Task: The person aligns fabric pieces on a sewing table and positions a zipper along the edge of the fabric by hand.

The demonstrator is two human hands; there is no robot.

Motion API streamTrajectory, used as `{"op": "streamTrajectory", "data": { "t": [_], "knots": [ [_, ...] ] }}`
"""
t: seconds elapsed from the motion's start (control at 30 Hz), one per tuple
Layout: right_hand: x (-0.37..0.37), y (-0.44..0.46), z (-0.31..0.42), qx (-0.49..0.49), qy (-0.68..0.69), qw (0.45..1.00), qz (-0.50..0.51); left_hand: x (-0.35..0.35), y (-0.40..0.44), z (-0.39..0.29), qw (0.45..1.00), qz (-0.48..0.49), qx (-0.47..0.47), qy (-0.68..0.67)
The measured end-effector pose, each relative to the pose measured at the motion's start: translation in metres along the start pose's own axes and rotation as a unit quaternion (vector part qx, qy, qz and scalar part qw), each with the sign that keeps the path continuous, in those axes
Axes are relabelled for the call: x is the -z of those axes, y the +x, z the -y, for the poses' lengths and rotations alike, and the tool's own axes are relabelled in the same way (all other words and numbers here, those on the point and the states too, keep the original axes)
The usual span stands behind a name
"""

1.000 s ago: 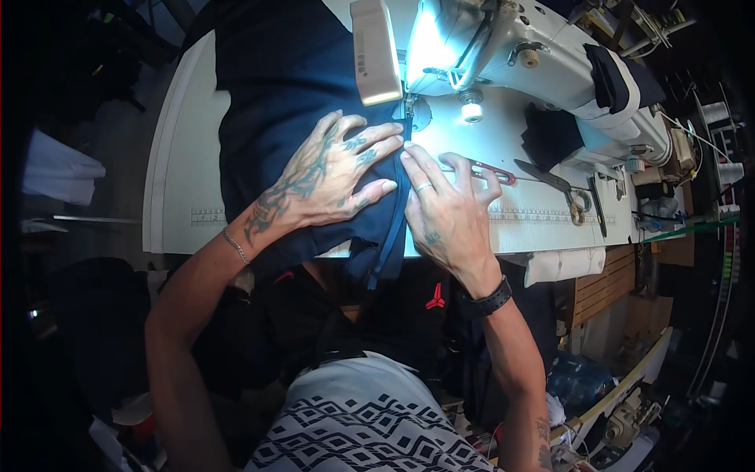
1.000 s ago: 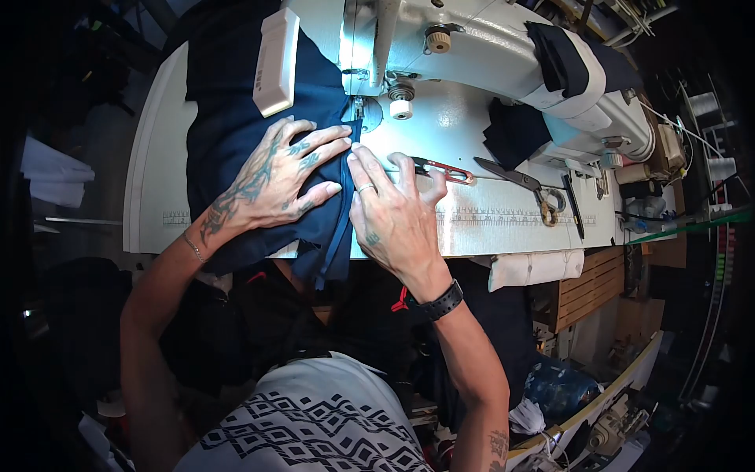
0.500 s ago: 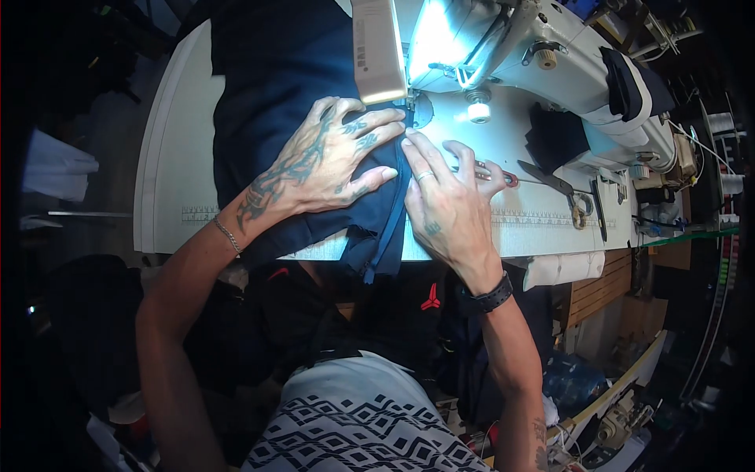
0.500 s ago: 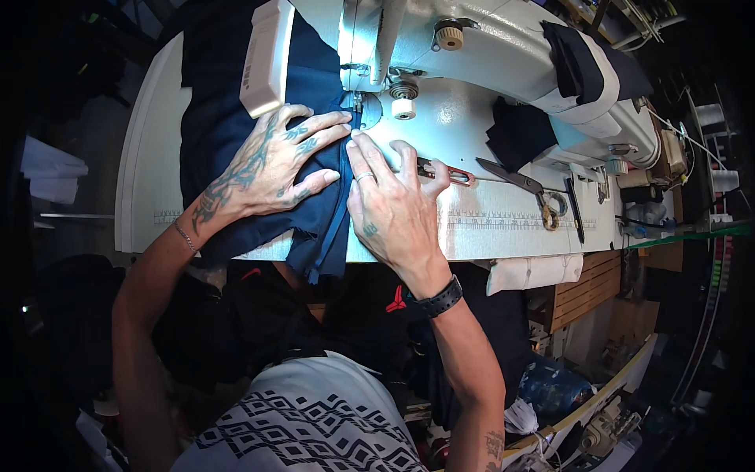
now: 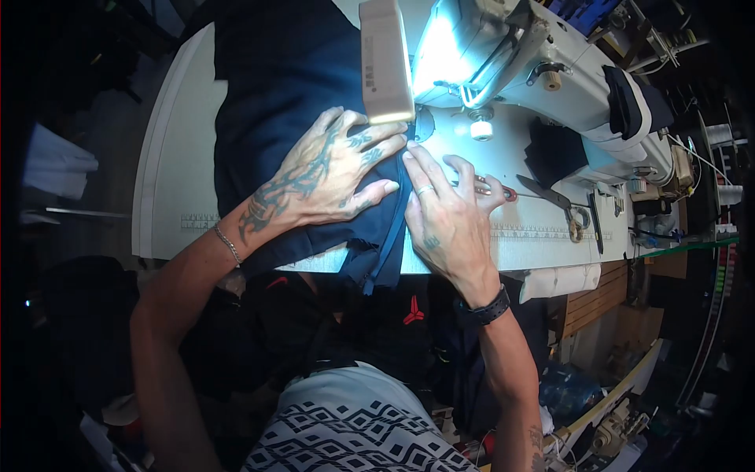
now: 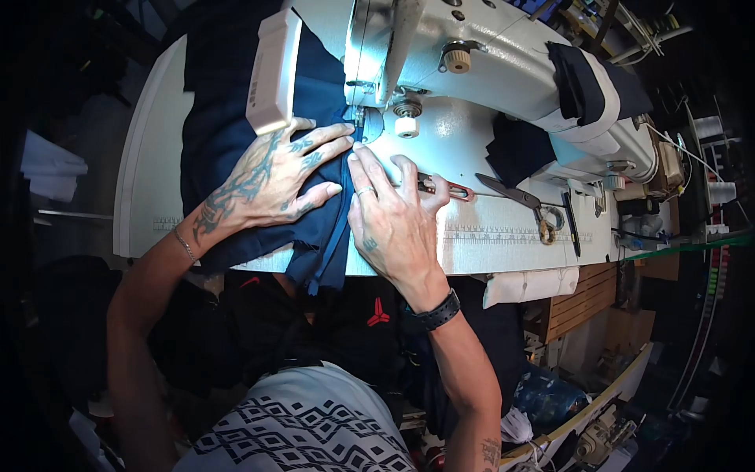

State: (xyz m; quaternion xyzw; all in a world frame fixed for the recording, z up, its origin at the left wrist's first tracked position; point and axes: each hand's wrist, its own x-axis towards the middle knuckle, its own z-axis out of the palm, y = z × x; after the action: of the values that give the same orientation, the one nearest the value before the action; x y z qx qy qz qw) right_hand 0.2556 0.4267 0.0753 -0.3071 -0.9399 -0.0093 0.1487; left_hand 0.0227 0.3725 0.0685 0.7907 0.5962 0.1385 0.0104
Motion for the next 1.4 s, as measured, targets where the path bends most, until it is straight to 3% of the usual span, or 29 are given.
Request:
{"op": "streamTrajectory", "data": {
  "t": [0.7, 0.87, 1.0, 1.13, 1.23, 1.27, 1.4],
  "knots": [
    [-0.005, 0.007, -0.01, 0.01, 0.01, 1.0, -0.002, 0.004, 0.003, 0.003, 1.0, 0.004, 0.007, -0.006],
    [-0.004, 0.004, -0.012, 0.011, 0.05, 0.998, -0.019, 0.01, 0.004, 0.006, 0.998, 0.008, -0.002, -0.063],
    [0.011, -0.029, -0.001, -0.003, 0.128, 0.991, -0.036, 0.031, -0.037, -0.02, 0.995, -0.038, -0.021, -0.091],
    [0.028, -0.077, 0.026, -0.008, 0.178, 0.983, -0.046, 0.039, -0.081, -0.027, 0.986, 0.022, -0.062, -0.15],
    [0.022, -0.089, 0.049, 0.02, 0.171, 0.984, -0.054, 0.022, -0.085, -0.024, 0.988, -0.047, -0.089, -0.119],
    [0.016, -0.09, 0.055, 0.025, 0.159, 0.985, -0.065, 0.023, -0.081, -0.028, 0.985, -0.087, -0.079, -0.123],
    [0.012, -0.086, 0.065, 0.009, 0.146, 0.987, -0.072, 0.026, -0.075, -0.026, 0.982, -0.053, 0.003, -0.181]
  ]
}}
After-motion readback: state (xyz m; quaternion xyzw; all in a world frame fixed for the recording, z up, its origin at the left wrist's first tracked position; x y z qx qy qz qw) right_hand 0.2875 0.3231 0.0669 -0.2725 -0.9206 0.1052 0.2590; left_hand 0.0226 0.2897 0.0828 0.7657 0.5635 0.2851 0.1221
